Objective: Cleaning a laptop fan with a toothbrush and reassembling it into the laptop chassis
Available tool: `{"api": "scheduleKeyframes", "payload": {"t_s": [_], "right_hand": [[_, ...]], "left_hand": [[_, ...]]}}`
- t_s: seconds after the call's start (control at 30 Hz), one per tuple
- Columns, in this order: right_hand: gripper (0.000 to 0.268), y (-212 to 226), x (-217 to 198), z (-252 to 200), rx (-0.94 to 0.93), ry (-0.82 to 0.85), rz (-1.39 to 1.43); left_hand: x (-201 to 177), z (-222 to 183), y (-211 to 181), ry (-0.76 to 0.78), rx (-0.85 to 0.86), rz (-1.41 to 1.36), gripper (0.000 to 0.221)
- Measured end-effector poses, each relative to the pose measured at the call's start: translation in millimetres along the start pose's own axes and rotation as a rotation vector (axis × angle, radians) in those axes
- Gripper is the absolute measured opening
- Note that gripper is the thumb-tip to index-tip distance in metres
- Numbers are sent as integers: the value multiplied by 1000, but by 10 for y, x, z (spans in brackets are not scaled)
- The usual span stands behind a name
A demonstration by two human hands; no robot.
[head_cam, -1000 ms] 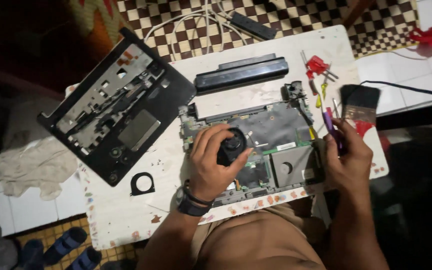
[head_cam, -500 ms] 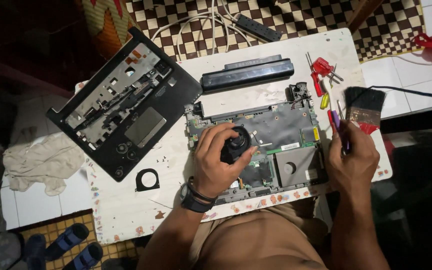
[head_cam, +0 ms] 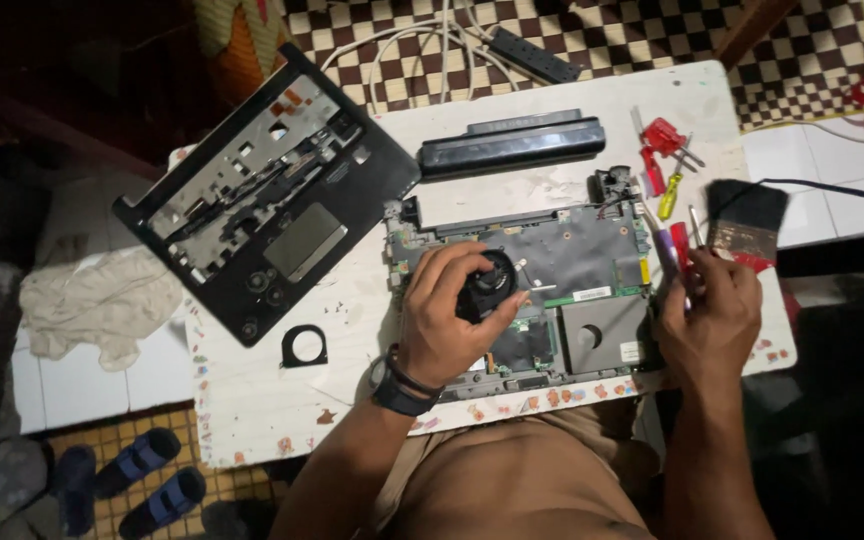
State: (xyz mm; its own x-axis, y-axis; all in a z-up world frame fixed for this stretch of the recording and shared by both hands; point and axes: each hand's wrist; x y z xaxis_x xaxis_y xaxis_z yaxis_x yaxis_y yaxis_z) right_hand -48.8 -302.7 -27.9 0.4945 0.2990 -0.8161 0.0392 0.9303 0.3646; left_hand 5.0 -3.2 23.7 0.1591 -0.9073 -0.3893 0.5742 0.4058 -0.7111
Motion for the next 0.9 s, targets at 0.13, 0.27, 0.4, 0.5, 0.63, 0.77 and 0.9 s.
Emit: {"api": "scheduleKeyframes", "payload": {"t_s": [0.13,0.27,0.4,0.5,0.63,0.77,0.9], "right_hand": [[31,-71,33,-35,-49,-18,0],[33,51,-54,-46,-21,-21,7],[25,281,-118,-68,-55,-46,155],[25,638,-146,-70,-16,174,634],[42,929,-62,-9,-26,179,859],[71,1094,-24,13,-211,253,898],[73,1095,109,-15,-355,225,984]], "left_hand": [[27,-52,50,5,-3,11,34],[24,-56,42,-5,-24,-1,36],[42,-72,48,-12,-37,5,44],[36,-96,14,38,-42,8,57],[52,-101,-117,-28,-20,-177,54],[-39,-69,-351,-31,-15,-171,58],[-63,-144,-475,-66,-138,-185,61]]}}
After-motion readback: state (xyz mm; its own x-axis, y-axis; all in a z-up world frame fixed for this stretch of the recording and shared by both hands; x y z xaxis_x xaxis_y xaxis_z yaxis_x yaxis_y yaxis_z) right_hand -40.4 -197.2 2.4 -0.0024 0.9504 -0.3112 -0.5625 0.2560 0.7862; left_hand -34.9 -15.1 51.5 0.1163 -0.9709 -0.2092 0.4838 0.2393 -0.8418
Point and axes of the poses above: each hand's wrist, its own z-axis towards the middle knuckle, its own x-axis out of the palm, y = z × x, and after that the axes turned 1 degree about z, right-handed
